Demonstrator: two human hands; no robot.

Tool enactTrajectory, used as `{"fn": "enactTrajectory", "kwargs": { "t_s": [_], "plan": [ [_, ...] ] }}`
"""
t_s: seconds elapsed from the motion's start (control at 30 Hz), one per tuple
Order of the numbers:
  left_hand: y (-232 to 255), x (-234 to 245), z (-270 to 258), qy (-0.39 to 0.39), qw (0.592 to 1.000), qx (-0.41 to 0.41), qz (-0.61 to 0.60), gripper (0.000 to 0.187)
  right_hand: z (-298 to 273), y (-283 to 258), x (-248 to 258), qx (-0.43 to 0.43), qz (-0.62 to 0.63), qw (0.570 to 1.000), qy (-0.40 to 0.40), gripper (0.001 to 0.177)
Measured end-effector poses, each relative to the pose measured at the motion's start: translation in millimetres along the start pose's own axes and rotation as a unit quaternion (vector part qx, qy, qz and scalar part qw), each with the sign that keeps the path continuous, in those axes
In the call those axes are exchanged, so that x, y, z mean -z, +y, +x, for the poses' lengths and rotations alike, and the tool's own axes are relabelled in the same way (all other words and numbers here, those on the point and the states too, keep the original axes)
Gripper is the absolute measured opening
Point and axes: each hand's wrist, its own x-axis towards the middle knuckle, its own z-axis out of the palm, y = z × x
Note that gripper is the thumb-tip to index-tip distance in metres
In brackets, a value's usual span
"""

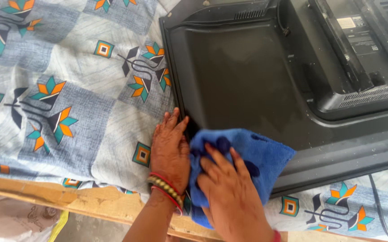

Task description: The person wipes the back panel of a flat-screen television using a blue cloth. They systematically clean the plastic casing, moving around the central mounting bracket and ventilation grilles to remove dust and smudges.

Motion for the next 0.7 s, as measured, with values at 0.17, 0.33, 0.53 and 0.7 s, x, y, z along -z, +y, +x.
{"fn": "enactTrajectory", "kwargs": {
  "t_s": [0.17,0.33,0.53,0.7],
  "plan": [
    [3,0,-5,0.095,0.989,0.043,-0.105,0.048,64,23,-17,0.004,-0.074,0.992,0.099,0.039],
    [6,-4,-16,0.135,0.988,0.018,-0.074,0.045,132,46,-30,-0.03,-0.111,0.992,0.054,0.032],
    [7,1,-33,0.118,0.992,-0.043,-0.032,0.05,49,11,-13,-0.005,-0.14,0.99,0.029,0.045],
    [11,11,-44,0.095,0.99,-0.094,-0.038,0.054,-10,-1,28,0.057,-0.016,0.995,-0.082,0.054]
  ]
}}
